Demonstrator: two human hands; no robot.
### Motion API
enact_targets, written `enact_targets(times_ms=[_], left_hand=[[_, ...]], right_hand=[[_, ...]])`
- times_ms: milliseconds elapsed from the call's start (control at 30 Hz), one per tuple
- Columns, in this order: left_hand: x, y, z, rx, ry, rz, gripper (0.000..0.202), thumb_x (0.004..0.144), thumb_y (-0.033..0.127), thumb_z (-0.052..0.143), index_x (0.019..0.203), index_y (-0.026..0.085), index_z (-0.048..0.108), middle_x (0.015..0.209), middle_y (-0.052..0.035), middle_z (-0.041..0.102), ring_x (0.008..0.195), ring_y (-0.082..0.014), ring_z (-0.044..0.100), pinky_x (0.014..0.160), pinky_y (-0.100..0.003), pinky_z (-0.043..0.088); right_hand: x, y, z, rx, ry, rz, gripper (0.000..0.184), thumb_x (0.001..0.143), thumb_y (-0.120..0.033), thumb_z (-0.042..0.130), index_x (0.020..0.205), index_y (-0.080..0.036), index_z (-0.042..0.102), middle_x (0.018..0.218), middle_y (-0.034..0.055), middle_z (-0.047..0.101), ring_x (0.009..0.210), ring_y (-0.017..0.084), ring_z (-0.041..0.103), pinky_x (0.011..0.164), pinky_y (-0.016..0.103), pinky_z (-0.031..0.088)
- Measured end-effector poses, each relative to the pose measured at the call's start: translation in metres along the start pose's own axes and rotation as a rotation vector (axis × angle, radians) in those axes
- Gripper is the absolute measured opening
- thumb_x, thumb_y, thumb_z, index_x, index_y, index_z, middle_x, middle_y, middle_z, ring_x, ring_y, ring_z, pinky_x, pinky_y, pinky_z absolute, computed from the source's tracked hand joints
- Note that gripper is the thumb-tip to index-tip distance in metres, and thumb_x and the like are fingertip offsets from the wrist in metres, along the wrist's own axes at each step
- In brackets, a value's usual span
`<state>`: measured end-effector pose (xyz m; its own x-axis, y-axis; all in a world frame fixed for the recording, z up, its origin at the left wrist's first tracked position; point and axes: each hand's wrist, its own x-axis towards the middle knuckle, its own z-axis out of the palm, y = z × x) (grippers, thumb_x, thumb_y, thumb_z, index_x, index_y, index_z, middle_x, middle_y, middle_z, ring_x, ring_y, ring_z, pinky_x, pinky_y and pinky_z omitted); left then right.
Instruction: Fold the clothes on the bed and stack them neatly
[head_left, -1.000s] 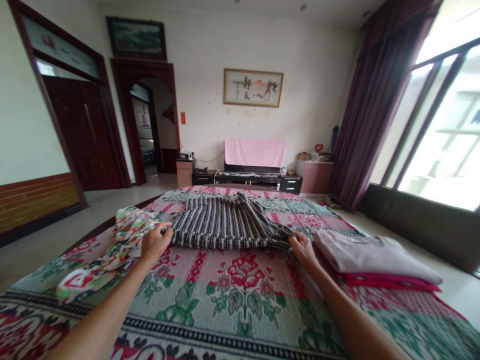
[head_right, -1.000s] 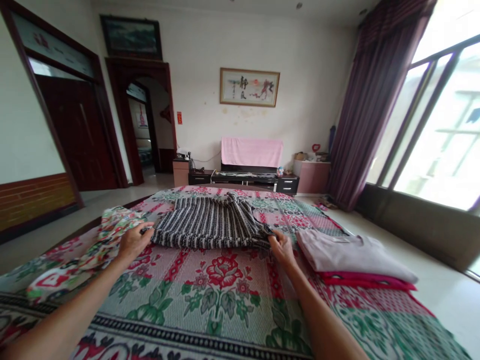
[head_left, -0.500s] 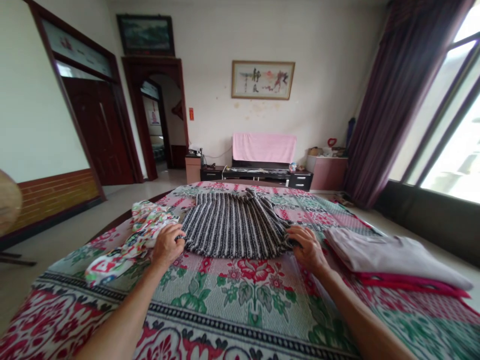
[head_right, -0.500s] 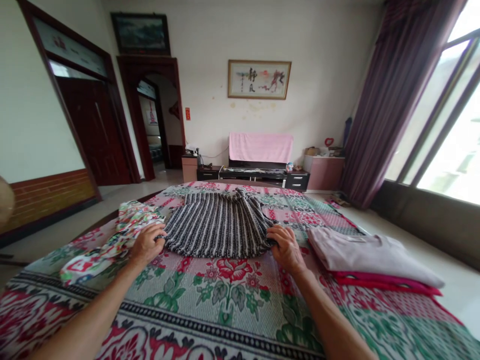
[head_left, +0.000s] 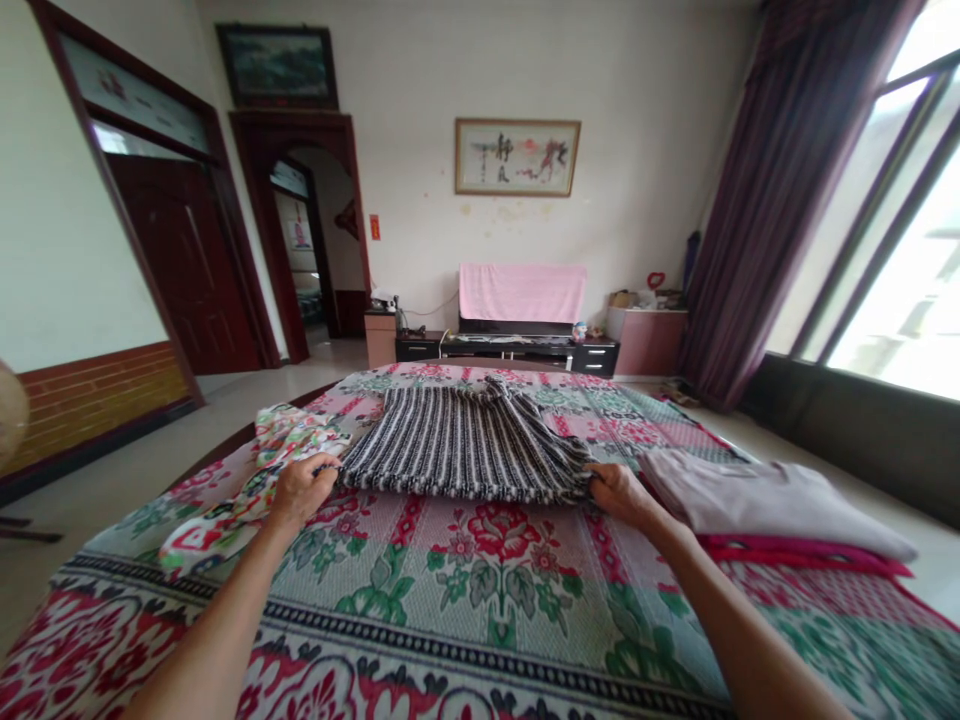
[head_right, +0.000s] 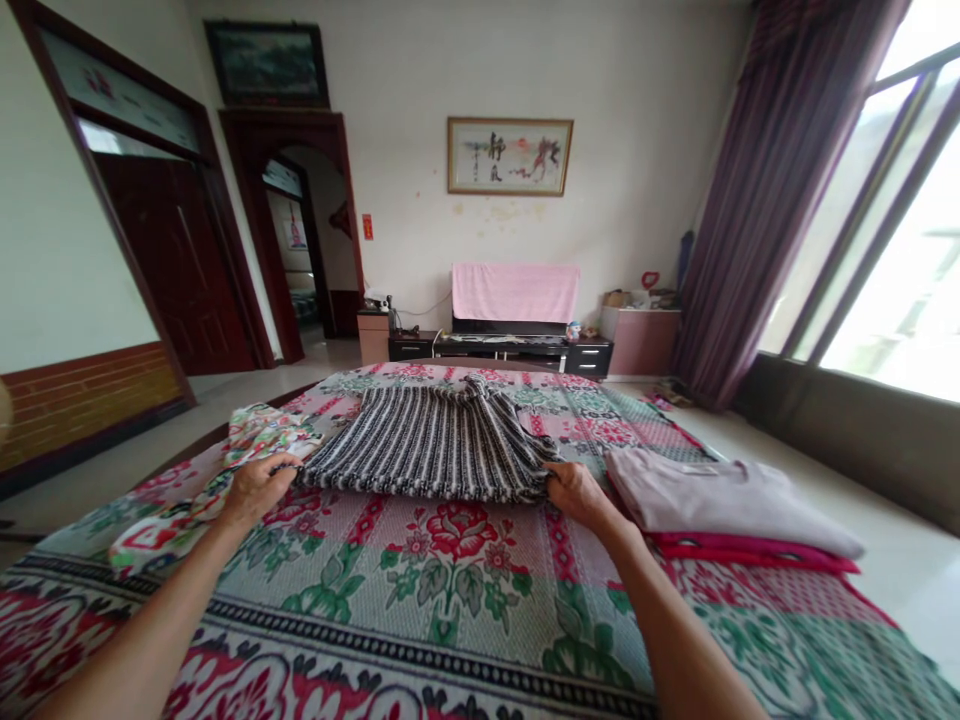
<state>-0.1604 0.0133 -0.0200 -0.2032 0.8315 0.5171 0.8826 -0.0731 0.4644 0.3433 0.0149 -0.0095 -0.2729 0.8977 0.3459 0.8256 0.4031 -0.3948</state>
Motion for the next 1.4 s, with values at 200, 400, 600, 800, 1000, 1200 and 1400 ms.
enact_targets(times_ms=[200,400,600,800,1000,1200,1400], left_hand=[[0.004,-0.002,-0.005,0.076,-0.120,0.020,0.033,0.067,0.034,0.040,0.074,0.023,0.071,0.069,0.0004,0.070,0.070,-0.0179,0.062,0.069,-0.025,0.043],[0.006,-0.010,-0.008,0.197,-0.127,-0.021,0.033,0.074,0.034,0.040,0.078,0.024,0.071,0.082,-0.0022,0.072,0.081,-0.0203,0.063,0.072,-0.026,0.042],[0.001,-0.011,-0.011,0.351,-0.111,-0.170,0.040,0.081,0.039,0.035,0.087,0.025,0.072,0.087,-0.0055,0.072,0.081,-0.0228,0.063,0.067,-0.028,0.042],[0.000,-0.001,-0.016,0.391,-0.109,-0.310,0.048,0.083,0.044,0.031,0.094,0.023,0.072,0.092,-0.0096,0.071,0.084,-0.0268,0.062,0.070,-0.031,0.044],[-0.002,-0.001,-0.019,0.377,-0.213,-0.327,0.043,0.080,0.044,0.038,0.095,0.023,0.071,0.097,-0.0115,0.069,0.086,-0.0282,0.061,0.073,-0.035,0.045],[0.002,0.006,-0.022,0.391,-0.077,-0.311,0.041,0.080,0.042,0.037,0.094,0.024,0.071,0.088,-0.0117,0.069,0.078,-0.0291,0.061,0.065,-0.036,0.044],[-0.004,0.033,-0.001,0.420,-0.081,-0.079,0.035,0.082,0.037,0.038,0.079,0.024,0.070,0.072,-0.0062,0.068,0.068,-0.0220,0.061,0.061,-0.029,0.041]], right_hand=[[0.003,-0.008,-0.008,-0.001,-0.228,0.096,0.022,0.064,-0.012,0.038,0.059,-0.017,0.058,0.056,0.0003,0.055,0.058,0.013,0.050,0.059,0.024,0.039],[-0.003,-0.035,-0.015,0.053,-0.478,0.116,0.013,0.066,-0.013,0.044,0.058,-0.017,0.054,0.053,-0.0004,0.051,0.050,0.011,0.041,0.050,0.024,0.033],[-0.010,-0.061,-0.019,-0.102,-0.651,0.107,0.012,0.066,-0.017,0.051,0.054,-0.018,0.048,0.049,-0.0019,0.046,0.047,0.009,0.036,0.044,0.024,0.025],[-0.012,-0.068,-0.024,-0.167,-0.679,0.147,0.010,0.066,-0.020,0.057,0.057,-0.017,0.054,0.051,-0.0005,0.050,0.047,0.009,0.040,0.044,0.024,0.028],[-0.013,-0.079,-0.045,0.048,-0.865,0.137,0.021,0.072,-0.037,0.059,0.075,-0.016,0.061,0.060,0.0000,0.059,0.051,0.011,0.054,0.049,0.021,0.036],[-0.016,-0.084,-0.053,0.317,-0.843,0.141,0.043,0.080,-0.053,0.051,0.096,-0.016,0.065,0.081,0.0039,0.070,0.053,0.009,0.057,0.054,0.020,0.041],[-0.010,-0.088,-0.018,0.276,-0.929,0.129,0.026,0.079,-0.035,0.051,0.080,-0.016,0.069,0.073,0.0017,0.070,0.063,0.012,0.062,0.059,0.020,0.043]])
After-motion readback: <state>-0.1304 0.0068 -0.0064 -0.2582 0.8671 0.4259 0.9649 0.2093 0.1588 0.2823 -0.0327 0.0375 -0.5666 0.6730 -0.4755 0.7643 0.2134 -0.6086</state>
